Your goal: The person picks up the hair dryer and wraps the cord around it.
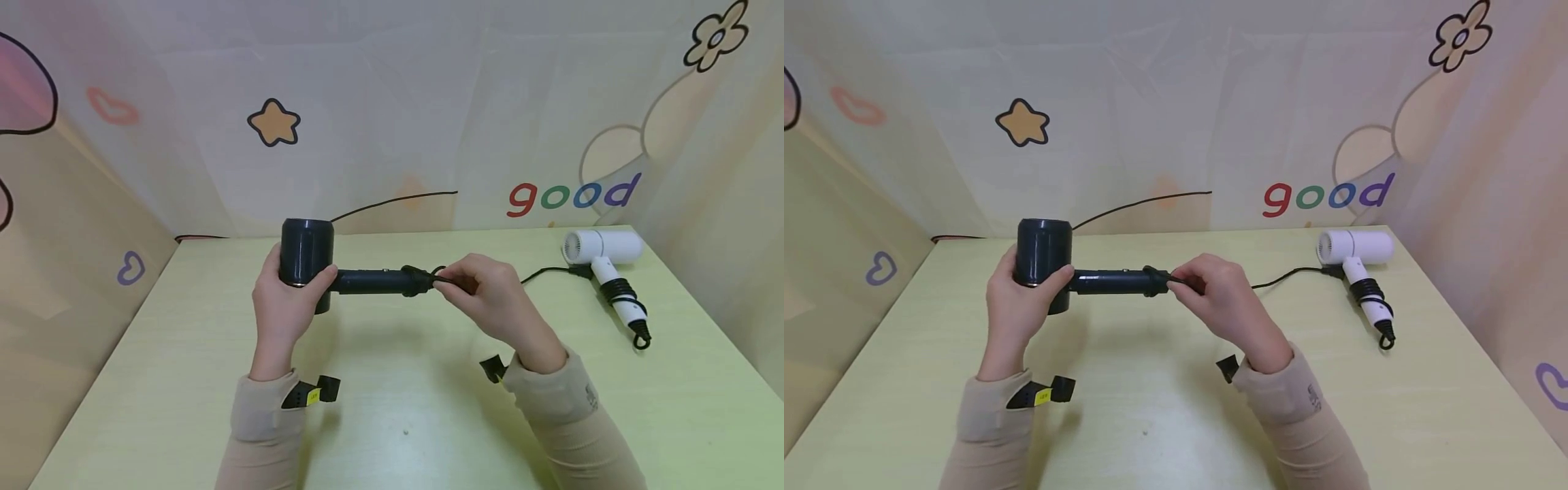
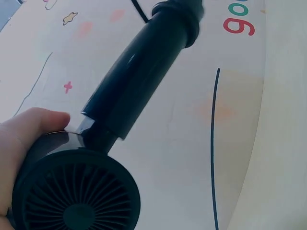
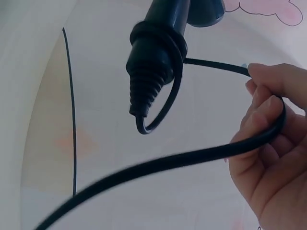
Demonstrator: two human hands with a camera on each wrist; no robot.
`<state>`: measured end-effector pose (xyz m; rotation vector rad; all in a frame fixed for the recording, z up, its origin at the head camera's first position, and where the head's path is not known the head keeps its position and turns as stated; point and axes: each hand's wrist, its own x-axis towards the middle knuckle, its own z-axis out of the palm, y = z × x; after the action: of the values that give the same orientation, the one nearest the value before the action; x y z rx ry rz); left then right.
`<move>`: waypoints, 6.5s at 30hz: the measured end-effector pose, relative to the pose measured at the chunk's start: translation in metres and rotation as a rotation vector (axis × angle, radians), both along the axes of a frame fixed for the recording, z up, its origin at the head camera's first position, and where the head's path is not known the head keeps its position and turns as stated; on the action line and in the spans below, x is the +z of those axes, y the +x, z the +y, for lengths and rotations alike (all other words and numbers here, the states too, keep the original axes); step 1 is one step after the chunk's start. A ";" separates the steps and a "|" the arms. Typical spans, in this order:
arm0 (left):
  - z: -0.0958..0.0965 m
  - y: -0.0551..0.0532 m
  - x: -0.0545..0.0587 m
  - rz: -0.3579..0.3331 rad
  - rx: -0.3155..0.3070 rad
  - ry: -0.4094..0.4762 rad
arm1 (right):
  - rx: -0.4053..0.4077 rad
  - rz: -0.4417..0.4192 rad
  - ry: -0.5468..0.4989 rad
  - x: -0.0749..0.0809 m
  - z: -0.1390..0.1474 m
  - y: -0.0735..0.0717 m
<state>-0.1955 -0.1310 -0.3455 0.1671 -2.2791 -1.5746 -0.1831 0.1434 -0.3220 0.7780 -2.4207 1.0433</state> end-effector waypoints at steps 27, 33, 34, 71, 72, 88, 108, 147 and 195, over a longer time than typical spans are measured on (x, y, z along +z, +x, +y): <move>-0.011 -0.003 -0.004 0.132 0.198 0.105 | 0.141 -0.080 -0.009 -0.004 -0.021 0.019; -0.013 -0.002 0.000 0.112 0.218 0.145 | 0.200 -0.084 -0.010 -0.005 -0.023 0.021; -0.014 -0.001 0.001 0.106 0.216 0.158 | 0.207 -0.093 -0.009 -0.005 -0.023 0.021; -0.009 0.006 0.015 -0.104 0.051 0.357 | 0.275 -0.465 0.017 -0.043 -0.022 -0.024; -0.008 0.006 0.015 -0.108 0.048 0.353 | 0.270 -0.462 0.022 -0.043 -0.022 -0.025; -0.013 0.011 0.023 -0.190 0.010 0.395 | 0.199 -0.495 0.021 -0.052 -0.020 -0.033; -0.022 0.013 0.028 -0.229 -0.028 0.457 | 0.106 -0.497 0.079 -0.066 -0.013 -0.046; -0.025 0.019 0.026 -0.256 -0.343 0.241 | -0.055 -0.268 -0.110 -0.050 0.012 -0.051; -0.013 0.010 0.009 -0.212 -0.259 -0.064 | -0.148 0.106 -0.053 -0.010 0.009 -0.011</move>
<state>-0.1858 -0.1435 -0.3368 0.0226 -2.5996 -1.6753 -0.1939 0.1526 -0.3318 0.6097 -2.3124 0.9800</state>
